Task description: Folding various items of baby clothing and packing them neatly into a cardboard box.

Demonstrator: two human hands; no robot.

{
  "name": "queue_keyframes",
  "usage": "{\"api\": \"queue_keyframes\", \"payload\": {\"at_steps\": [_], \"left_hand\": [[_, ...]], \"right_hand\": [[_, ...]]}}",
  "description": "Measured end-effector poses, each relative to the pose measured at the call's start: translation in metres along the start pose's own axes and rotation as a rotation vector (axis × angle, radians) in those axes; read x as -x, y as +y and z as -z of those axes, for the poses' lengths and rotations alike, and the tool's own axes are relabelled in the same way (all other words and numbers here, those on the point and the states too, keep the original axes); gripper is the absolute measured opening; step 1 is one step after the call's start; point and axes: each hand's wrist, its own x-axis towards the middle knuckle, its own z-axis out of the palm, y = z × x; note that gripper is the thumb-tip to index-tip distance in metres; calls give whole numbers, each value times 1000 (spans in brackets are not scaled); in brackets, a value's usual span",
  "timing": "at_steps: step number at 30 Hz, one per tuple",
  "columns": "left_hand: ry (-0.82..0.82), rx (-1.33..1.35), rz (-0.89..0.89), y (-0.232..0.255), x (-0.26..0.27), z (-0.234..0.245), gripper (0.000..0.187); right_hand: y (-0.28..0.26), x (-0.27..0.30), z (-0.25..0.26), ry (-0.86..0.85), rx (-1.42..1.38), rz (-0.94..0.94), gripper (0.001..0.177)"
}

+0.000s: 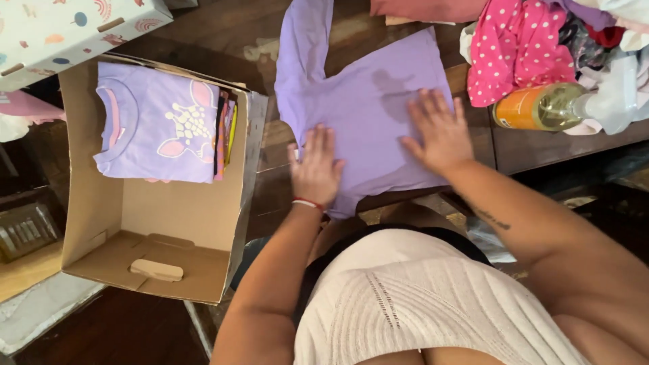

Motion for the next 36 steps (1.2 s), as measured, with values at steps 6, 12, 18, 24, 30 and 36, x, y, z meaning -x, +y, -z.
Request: {"api": "queue_keyframes", "payload": {"at_steps": [6,12,18,24,30,36], "left_hand": [[89,-89,170,-21,40,42,79],[-277,310,591,0,66,46,89],[-636,172,767,8,77,55,49],[-512,306,1095,11,104,39,29],[347,1725,1501,15,149,-44,8],[126,729,1329,35,153,-27,18]], "right_hand": [[-21,11,6,78,-69,-90,78],[-47,28,-23,-37,-33,-65,79],[-47,26,-19,-133,-27,-89,79],[-46,28,-11,-178,-45,-57,79],[-48,29,-5,-194,-50,-56,78],[-45,31,-5,-187,-54,-26,79]]}}
